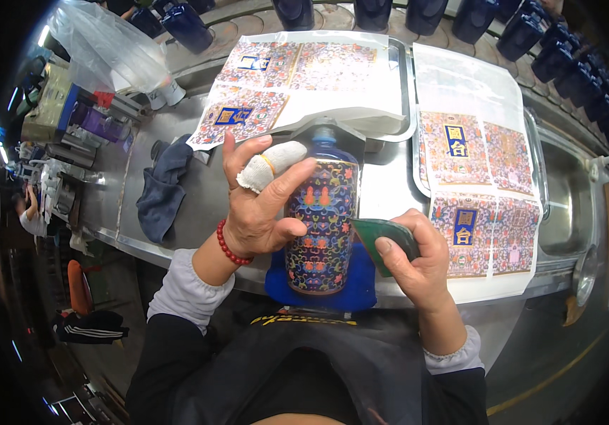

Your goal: The person holds a decorated bottle and uses a green sponge to rub its surface repeatedly. The person rotates the bottle to access different sides and continues polishing until the end of the clip.

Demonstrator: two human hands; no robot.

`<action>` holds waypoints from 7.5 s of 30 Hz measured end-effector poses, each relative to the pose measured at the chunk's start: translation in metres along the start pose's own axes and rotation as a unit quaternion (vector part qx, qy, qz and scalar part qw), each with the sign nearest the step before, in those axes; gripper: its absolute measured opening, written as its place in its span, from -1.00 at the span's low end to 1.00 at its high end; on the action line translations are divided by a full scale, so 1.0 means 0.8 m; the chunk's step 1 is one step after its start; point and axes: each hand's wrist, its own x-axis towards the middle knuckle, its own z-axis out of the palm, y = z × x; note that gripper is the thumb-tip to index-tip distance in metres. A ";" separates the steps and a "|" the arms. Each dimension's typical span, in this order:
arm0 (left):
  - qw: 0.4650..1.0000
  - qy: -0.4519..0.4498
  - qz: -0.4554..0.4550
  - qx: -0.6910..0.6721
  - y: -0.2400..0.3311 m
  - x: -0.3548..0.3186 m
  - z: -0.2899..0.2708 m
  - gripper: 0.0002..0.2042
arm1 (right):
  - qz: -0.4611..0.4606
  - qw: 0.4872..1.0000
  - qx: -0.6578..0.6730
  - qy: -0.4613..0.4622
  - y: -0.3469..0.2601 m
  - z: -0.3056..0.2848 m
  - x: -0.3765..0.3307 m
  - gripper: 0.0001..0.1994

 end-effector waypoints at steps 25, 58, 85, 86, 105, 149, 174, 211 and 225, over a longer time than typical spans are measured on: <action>0.992 -0.065 0.106 0.038 0.027 -0.008 -0.023 -0.28 | -0.008 1.000 0.007 -0.012 -0.017 -0.017 0.014 -0.90; 1.000 -0.028 -0.007 0.010 0.015 -0.023 -0.018 -0.38 | -0.298 0.883 -0.359 -0.054 -0.028 0.028 0.064 -0.42; 0.999 -0.022 -0.010 -0.029 0.009 -0.017 -0.013 -0.34 | -0.278 0.900 -0.331 -0.063 -0.029 0.026 0.068 -0.50; 0.999 -0.020 -0.011 -0.037 0.010 -0.016 -0.013 -0.34 | -0.285 0.901 -0.322 -0.060 -0.029 0.026 0.070 -0.51; 0.999 -0.027 0.021 0.012 0.017 -0.010 -0.015 -0.34 | -0.295 0.892 -0.340 -0.048 -0.025 0.027 0.078 -0.36; 0.993 -0.063 0.071 0.067 0.018 -0.002 -0.015 -0.18 | -0.239 0.929 -0.283 0.002 -0.004 0.013 0.062 -0.50; 0.998 -0.031 0.061 0.001 0.040 -0.053 -0.007 -0.17 | -0.191 0.973 -0.133 0.008 -0.013 0.007 0.055 -0.78; 0.991 -0.062 -0.115 0.037 0.077 -0.094 -0.015 0.08 | -0.286 0.911 0.014 -0.296 -0.037 0.011 0.014 -0.79; 0.998 -0.006 -0.031 0.045 0.069 -0.085 -0.014 0.12 | -0.118 0.983 -0.134 0.041 -0.024 0.013 0.024 -0.74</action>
